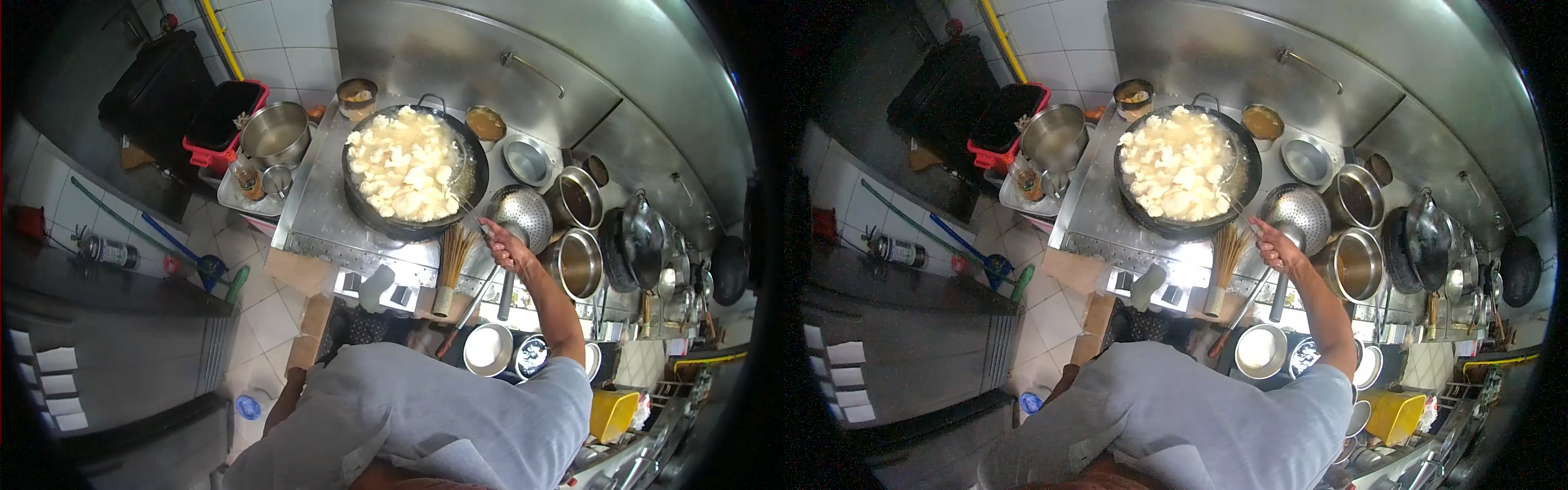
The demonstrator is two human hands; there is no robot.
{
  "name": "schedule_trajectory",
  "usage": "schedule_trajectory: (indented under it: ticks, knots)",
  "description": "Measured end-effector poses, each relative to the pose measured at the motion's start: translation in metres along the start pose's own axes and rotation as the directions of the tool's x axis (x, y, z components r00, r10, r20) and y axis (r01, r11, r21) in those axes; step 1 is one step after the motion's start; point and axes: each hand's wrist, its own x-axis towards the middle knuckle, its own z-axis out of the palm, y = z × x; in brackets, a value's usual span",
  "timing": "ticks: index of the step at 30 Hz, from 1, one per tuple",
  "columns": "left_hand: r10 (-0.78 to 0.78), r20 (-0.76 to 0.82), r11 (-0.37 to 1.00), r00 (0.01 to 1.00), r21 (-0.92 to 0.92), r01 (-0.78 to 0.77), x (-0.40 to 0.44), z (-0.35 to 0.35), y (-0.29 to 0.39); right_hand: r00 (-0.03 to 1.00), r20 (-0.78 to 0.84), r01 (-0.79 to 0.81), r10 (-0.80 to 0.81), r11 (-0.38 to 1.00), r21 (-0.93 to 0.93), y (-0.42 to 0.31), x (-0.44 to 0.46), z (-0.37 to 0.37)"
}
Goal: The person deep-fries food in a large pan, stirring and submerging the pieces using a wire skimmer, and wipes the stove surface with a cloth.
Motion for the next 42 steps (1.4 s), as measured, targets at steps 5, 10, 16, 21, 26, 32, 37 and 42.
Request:
schedule_trajectory:
  ticks: [5, 10, 16, 21, 26, 32, 37, 42]
  knots:
    - [-0.022, 0.024, 0.999, 0.999, -0.031, 0.023, 0.002, -0.002, -0.006, 0.998, -0.016, 0.065, -0.065, 0.997, 0.052, 0.019, -0.012, 0.006]
    - [-0.019, 0.053, 1.000, 0.998, -0.005, 0.019, 0.008, -0.005, -0.014, 0.991, -0.008, 0.137, -0.137, 0.986, 0.092, 0.032, -0.025, 0.014]
    - [-0.014, 0.092, 0.999, 0.996, 0.049, 0.010, 0.020, -0.019, -0.020, 0.975, -0.112, 0.201, -0.190, 0.975, 0.097, 0.040, -0.043, 0.024]
    - [0.073, 0.054, 0.995, 0.996, 0.059, -0.076, 0.016, -0.050, -0.031, 0.946, -0.228, 0.227, -0.231, 0.973, -0.045, 0.029, -0.057, 0.034]
    - [0.056, 0.166, 0.986, 0.984, 0.145, -0.081, 0.020, -0.063, -0.031, 0.914, -0.313, 0.187, -0.257, 0.954, -0.236, 0.008, -0.060, 0.039]
    - [-0.069, 0.043, 0.985, 0.997, -0.158, 0.075, 0.029, -0.037, -0.039, 0.795, -0.458, 0.113, -0.397, 0.840, -0.531, 0.000, -0.043, 0.073]
    - [0.015, -0.146, 0.905, 0.989, -0.419, -0.076, 0.029, -0.033, -0.043, 0.799, -0.484, 0.109, -0.358, 0.877, -0.468, 0.002, -0.037, 0.089]
    - [0.097, -0.087, 0.986, 0.992, -0.124, -0.107, 0.021, -0.029, -0.035, 0.769, -0.507, 0.084, -0.389, 0.849, -0.522, 0.016, -0.043, 0.114]
